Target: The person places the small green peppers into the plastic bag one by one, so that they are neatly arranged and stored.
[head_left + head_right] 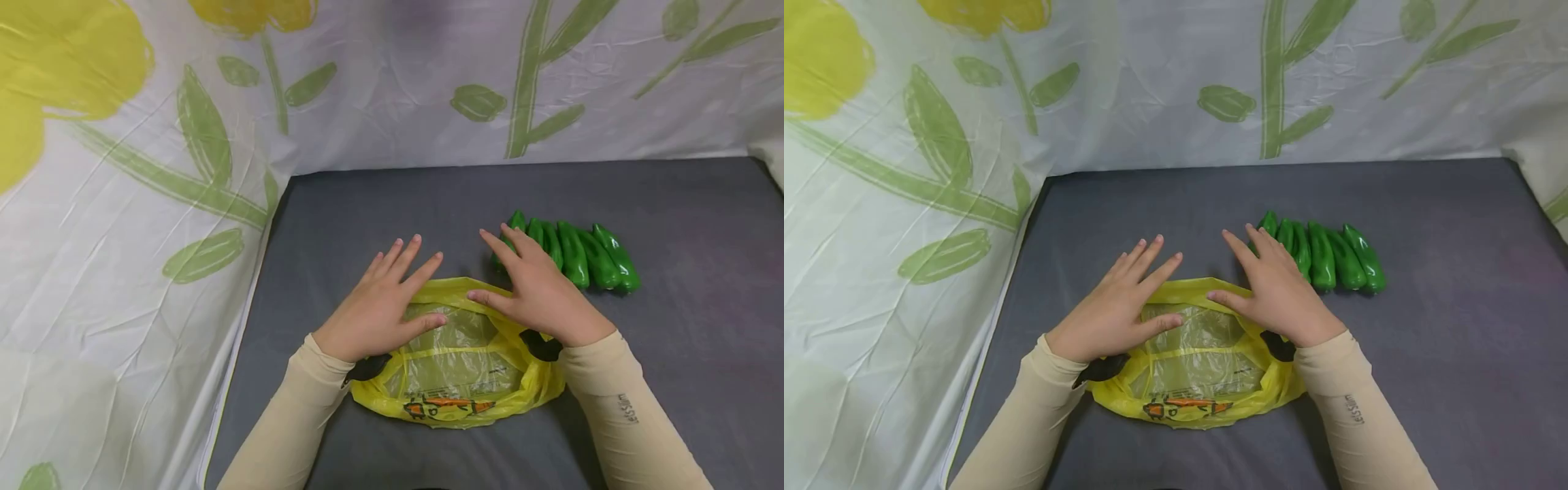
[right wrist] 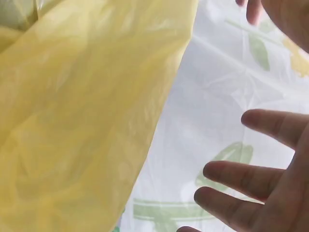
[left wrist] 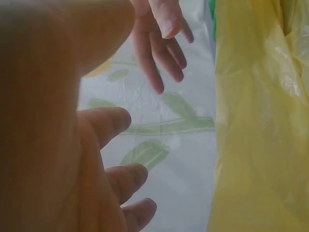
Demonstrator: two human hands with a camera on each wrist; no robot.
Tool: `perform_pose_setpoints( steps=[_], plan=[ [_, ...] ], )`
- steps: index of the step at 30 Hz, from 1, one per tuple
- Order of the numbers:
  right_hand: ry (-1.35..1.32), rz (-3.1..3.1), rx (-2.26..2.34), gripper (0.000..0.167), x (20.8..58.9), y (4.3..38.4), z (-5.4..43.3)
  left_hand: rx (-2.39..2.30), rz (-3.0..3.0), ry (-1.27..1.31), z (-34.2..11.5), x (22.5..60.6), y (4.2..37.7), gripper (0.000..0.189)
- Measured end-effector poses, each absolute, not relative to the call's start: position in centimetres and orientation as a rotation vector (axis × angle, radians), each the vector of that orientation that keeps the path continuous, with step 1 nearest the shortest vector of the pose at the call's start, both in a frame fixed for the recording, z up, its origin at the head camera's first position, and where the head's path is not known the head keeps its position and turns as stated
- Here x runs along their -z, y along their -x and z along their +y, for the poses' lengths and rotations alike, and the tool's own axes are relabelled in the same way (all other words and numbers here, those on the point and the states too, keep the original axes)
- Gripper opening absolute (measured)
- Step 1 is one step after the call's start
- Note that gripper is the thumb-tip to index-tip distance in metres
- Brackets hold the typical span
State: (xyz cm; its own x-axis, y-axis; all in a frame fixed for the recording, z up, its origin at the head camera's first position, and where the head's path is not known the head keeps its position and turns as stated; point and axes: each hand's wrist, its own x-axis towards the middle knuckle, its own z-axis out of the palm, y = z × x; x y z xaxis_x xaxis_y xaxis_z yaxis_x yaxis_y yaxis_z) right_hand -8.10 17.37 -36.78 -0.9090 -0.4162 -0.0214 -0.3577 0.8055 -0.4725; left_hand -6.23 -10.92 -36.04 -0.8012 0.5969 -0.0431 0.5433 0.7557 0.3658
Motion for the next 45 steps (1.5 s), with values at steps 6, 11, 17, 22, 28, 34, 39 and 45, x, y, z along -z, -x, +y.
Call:
perform_pose_setpoints(
  steps=[6, 11, 17, 22, 28, 34, 39, 45],
  plan=[
    [0.459, 2.874, 0.76, 0.091, 36.4, 8.6, 18.4, -0.513, 2.792, -0.89, -11.2, 35.9, 6.4, 0.084],
    [0.293, 2.857, 0.773, 0.085, 36.2, 9.5, 19.0, -0.514, 2.772, -0.845, -11.4, 35.8, 6.4, 0.082],
    [0.205, 2.869, 0.775, 0.079, 36.4, 10.2, 19.4, -0.474, 2.746, -0.84, -11.7, 35.7, 6.4, 0.066],
    [0.172, 2.893, 0.762, 0.075, 36.8, 10.7, 19.5, -0.466, 2.718, -0.866, -12.0, 35.7, 6.6, 0.051],
    [0.148, 2.909, 0.702, 0.07, 37.5, 11.5, 19.5, -0.444, 2.749, -0.879, -12.3, 36.0, 6.7, 0.038],
    [0.133, 2.899, 0.653, 0.067, 38.1, 12.3, 19.5, -0.431, 2.801, -0.871, -12.6, 36.2, 6.8, 0.022],
    [0.129, 2.865, 0.598, 0.07, 38.5, 13.1, 19.5, -0.402, 2.808, -0.813, -12.6, 36.2, 7.0, 0.028],
    [0.117, 2.864, 0.513, 0.054, 39.3, 13.8, 19.3, -0.39, 2.792, -0.819, -12.6, 36.4, 7.1, 0.029]
  ],
)
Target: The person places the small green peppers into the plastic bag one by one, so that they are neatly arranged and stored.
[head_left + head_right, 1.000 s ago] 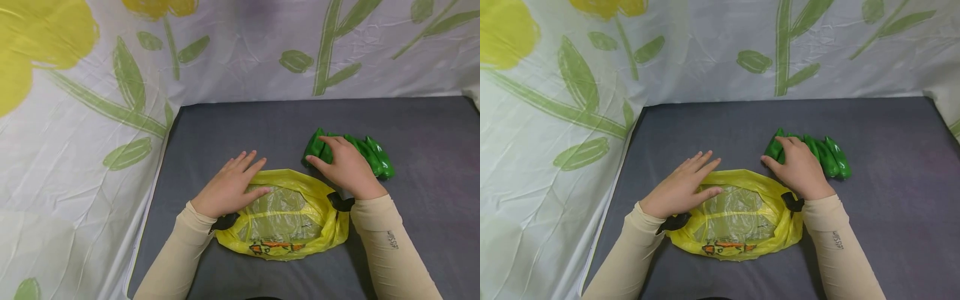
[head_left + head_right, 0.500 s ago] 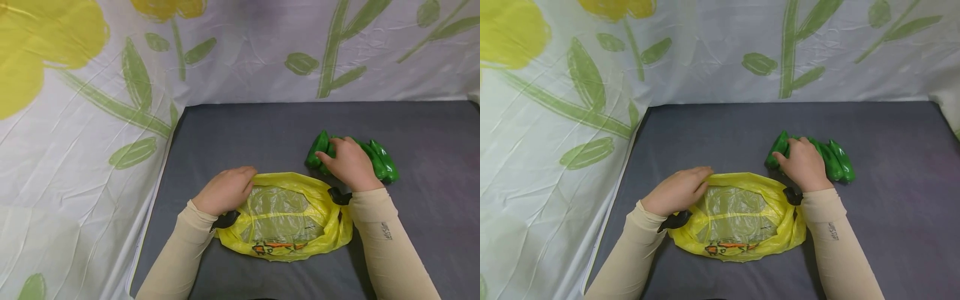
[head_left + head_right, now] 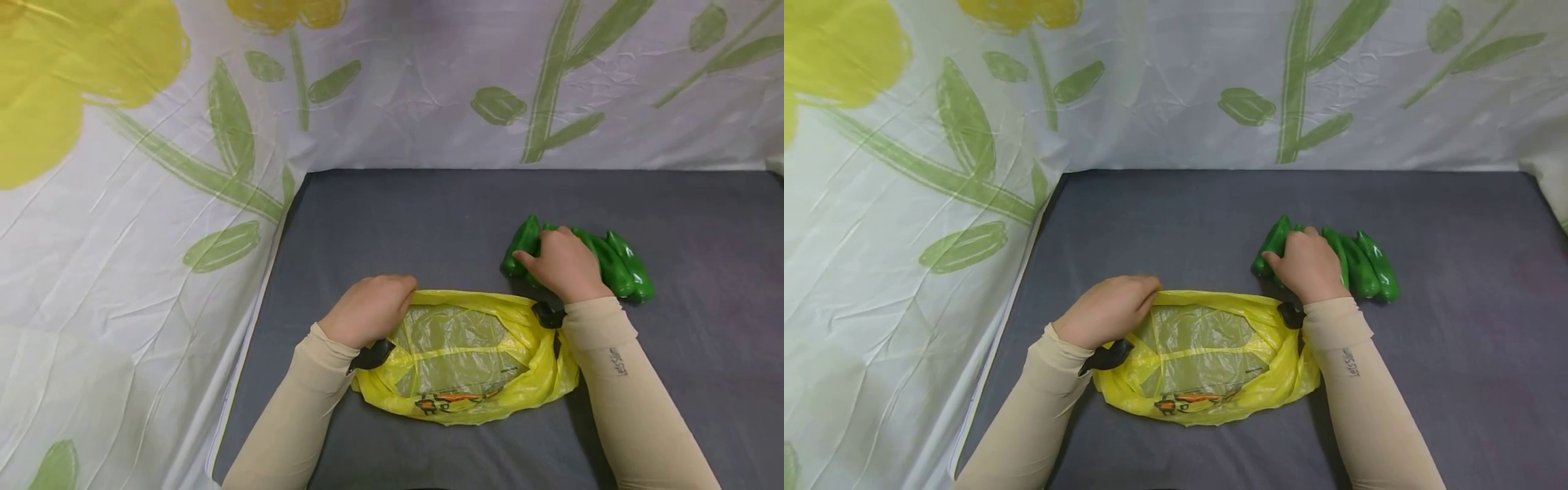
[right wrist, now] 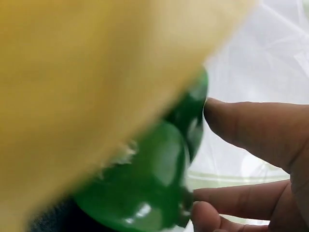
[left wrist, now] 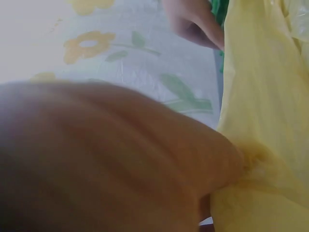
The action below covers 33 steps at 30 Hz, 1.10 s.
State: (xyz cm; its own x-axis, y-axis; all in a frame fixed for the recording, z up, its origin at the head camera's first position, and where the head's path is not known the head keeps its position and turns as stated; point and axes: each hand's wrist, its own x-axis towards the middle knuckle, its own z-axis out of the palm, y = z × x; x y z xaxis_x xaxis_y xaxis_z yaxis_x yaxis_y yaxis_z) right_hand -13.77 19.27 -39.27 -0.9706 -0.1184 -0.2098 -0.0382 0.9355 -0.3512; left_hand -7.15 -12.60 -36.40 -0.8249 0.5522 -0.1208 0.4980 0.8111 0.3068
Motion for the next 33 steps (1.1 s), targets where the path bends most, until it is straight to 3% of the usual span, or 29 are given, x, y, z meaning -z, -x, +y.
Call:
perform_pose_setpoints(
  steps=[14, 20, 33],
  plan=[
    [0.12, 2.847, 0.516, 0.047, 39.5, 14.1, 18.4, -0.391, 2.797, -0.851, -12.6, 36.4, 7.3, 0.03],
    [0.102, 2.819, 0.519, 0.076, 39.4, 14.1, 17.5, -0.412, 2.79, -0.859, -12.5, 36.4, 7.3, 0.031],
    [0.14, 2.748, 0.61, 0.08, 39.6, 14.2, 16.7, -0.432, 2.787, -0.844, -12.8, 36.6, 7.3, 0.03]
  ],
)
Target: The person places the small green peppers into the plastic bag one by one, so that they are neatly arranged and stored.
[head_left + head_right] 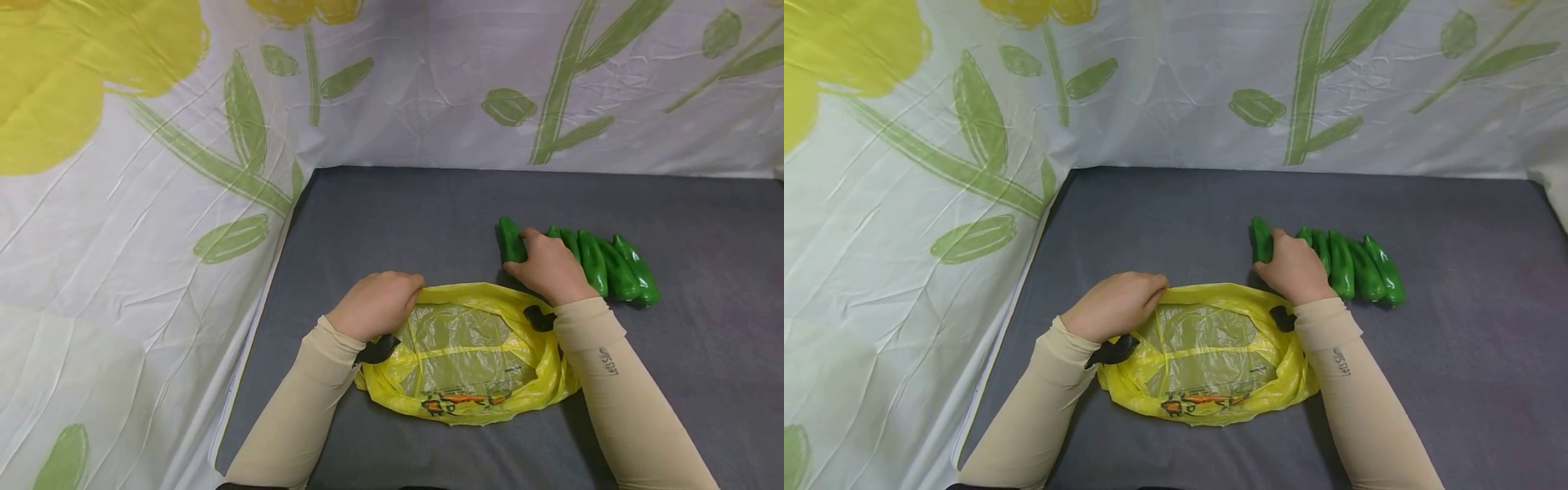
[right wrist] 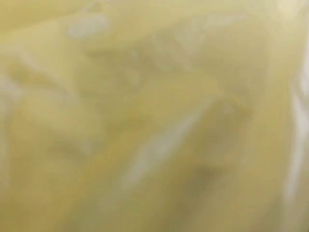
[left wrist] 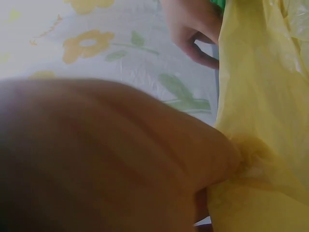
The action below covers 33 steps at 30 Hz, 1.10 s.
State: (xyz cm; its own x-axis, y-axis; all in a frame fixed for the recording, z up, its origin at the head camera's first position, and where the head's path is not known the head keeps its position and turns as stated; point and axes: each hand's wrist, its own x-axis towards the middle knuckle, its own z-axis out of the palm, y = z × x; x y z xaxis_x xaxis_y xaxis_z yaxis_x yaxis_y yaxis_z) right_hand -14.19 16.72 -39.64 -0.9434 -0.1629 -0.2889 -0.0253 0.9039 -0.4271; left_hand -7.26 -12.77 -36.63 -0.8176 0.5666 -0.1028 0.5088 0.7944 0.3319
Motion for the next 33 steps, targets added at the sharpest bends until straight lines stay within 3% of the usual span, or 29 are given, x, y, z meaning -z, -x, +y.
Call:
perform_pose_setpoints(
  steps=[17, 33],
  plan=[
    [0.12, 2.685, 0.718, 0.088, 37.4, 13.1, 16.8, -0.43, 2.758, -0.806, -12.7, 36.6, 7.5, 0.029],
    [0.266, 2.704, 0.802, 0.081, 33.1, 8.4, 14.9, -0.441, 2.772, -0.801, -12.7, 36.7, 7.6, 0.029]
  ],
)
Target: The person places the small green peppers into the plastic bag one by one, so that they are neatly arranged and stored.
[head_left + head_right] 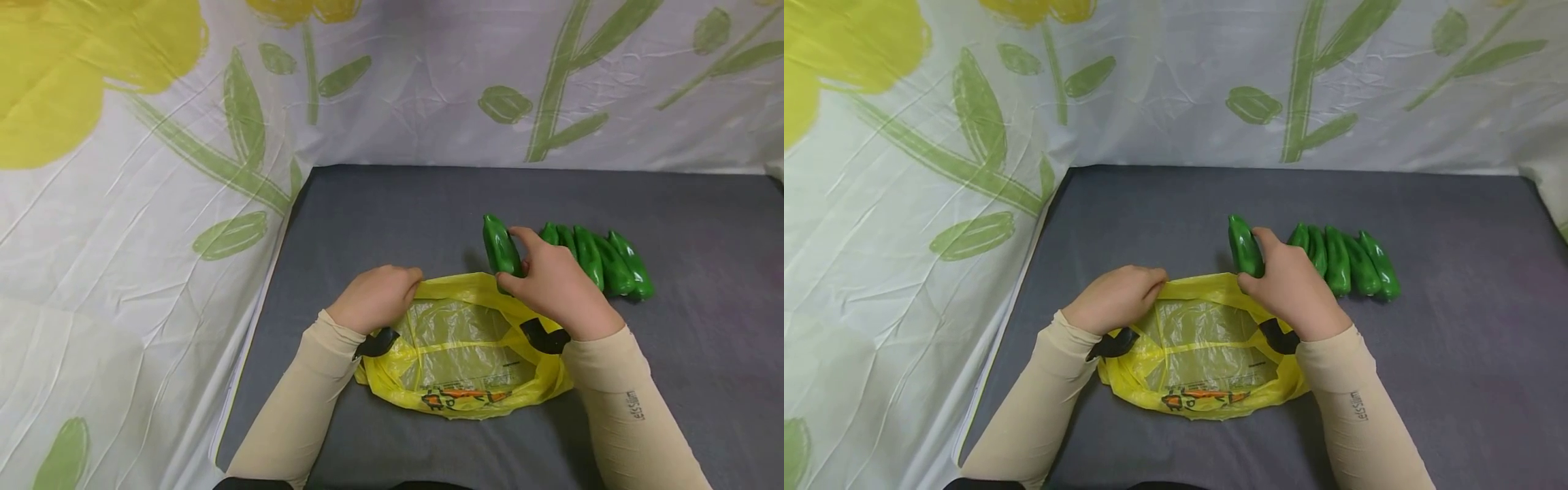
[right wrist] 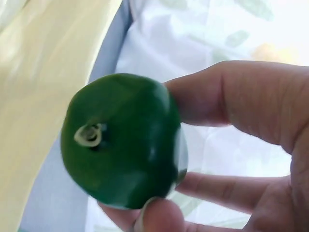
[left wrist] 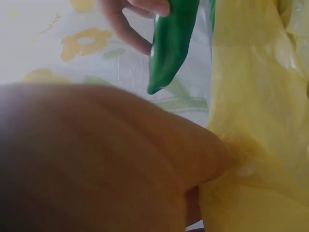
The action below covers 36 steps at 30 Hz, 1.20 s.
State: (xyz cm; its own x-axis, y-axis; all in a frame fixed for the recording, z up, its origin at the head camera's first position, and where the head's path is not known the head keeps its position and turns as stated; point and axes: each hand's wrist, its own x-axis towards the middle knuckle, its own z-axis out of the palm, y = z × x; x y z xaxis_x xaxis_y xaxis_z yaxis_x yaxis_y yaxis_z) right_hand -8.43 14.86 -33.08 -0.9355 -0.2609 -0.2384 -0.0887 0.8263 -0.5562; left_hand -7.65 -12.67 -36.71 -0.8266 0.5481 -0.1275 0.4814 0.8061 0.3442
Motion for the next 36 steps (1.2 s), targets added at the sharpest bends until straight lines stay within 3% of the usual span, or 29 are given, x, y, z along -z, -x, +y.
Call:
perform_pose_setpoints(
  steps=[18, 36],
  plan=[
    [0.455, 2.582, 0.843, 0.075, 33.1, 4.7, 11.9, -0.442, 2.796, -0.798, -12.7, 37.1, 7.7, 0.028],
    [0.651, 2.523, 0.703, 0.051, 34.3, 3.9, 9.9, -0.423, 2.799, -0.775, -12.7, 36.8, 7.8, 0.027]
  ],
)
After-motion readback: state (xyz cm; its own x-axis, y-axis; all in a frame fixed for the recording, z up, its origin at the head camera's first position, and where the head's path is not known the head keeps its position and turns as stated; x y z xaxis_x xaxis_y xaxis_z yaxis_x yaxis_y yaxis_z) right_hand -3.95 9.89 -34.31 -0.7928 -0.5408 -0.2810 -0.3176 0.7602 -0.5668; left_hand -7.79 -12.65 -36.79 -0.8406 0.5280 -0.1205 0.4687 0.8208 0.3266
